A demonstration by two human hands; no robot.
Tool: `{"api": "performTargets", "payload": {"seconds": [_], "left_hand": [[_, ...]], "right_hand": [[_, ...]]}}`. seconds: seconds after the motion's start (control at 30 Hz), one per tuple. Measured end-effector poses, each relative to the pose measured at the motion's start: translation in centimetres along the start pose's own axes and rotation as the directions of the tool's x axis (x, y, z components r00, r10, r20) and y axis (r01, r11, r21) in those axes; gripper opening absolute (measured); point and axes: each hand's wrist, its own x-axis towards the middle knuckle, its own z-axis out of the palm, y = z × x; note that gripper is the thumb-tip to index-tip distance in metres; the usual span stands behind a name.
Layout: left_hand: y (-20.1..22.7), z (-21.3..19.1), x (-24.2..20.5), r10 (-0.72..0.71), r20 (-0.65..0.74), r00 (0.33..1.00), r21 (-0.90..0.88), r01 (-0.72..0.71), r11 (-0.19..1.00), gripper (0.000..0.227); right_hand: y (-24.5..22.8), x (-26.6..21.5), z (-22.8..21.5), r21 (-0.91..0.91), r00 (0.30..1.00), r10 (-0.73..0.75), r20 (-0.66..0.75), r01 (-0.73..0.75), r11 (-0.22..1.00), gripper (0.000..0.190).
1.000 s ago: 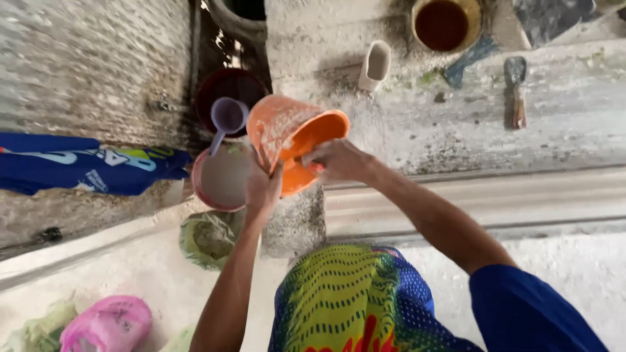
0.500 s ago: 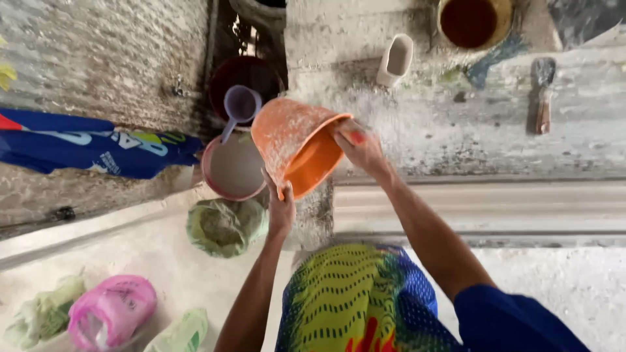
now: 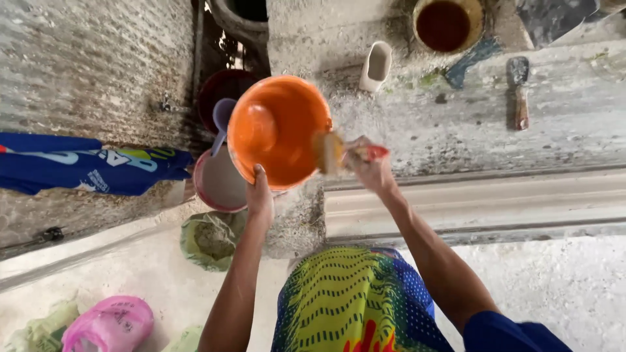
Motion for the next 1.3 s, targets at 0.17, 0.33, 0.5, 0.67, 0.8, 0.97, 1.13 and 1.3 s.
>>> {"api": "performTargets", "payload": {"seconds": [0.17, 0.33, 0.5, 0.67, 0.8, 0.97, 1.13, 1.3], "left_hand": [[6.3, 1.3, -0.2, -0.297, 0.222, 0.929, -0.293, 0.354, 0.888, 0.079], [5.4, 1.9, 1.7, -0.288, 0.203, 0.936, -0.329, 0.343, 0.880, 0.078], [4.3, 3.1, 4.0, -0.312, 0.262, 0.913, -0.351, 0.391, 0.851, 0.061], [7.1, 4.4, 0.7, -0.268, 0.308, 0.913, -0.352, 0.371, 0.859, 0.073], [7.8, 4.9, -0.5, -0.329, 0.219, 0.919, -0.348, 0.388, 0.854, 0.073], [6.7, 4.4, -0.6, -0.333, 0.177, 0.926, -0.358, 0.375, 0.855, 0.080], [3.6, 3.6, 0.3, -0.313, 0.231, 0.921, -0.443, 0.386, 0.810, 0.066], [0.6, 3.4, 0.1, -0.299, 0.219, 0.929, -0.432, 0.367, 0.824, 0.043]], "right_hand": [[0.5, -1.7, -0.7, 0.206, 0.913, -0.128, 0.387, 0.050, 0.977, 0.036], [3.5, 4.2, -9.5, 0.483, 0.994, 0.113, 0.006, -0.101, 0.870, 0.023], [5.4, 15.3, -18.6, 0.756, 0.871, 0.416, -0.260, -0.084, 0.649, 0.017], [4.6, 27.4, -21.9, 0.888, 0.782, 0.617, -0.094, -0.214, 0.407, 0.018], [6.4, 34.4, -20.7, 0.851, 0.726, 0.686, -0.050, -0.328, 0.410, 0.013], [7.9, 36.8, -18.9, 0.892, 0.638, 0.764, -0.100, -0.282, 0.353, 0.019], [6.5, 29.1, -19.2, 0.785, 0.764, 0.603, -0.229, -0.221, 0.578, 0.014], [8.4, 13.0, -18.4, 0.514, 0.859, 0.308, -0.408, -0.063, 0.856, 0.031]]}}
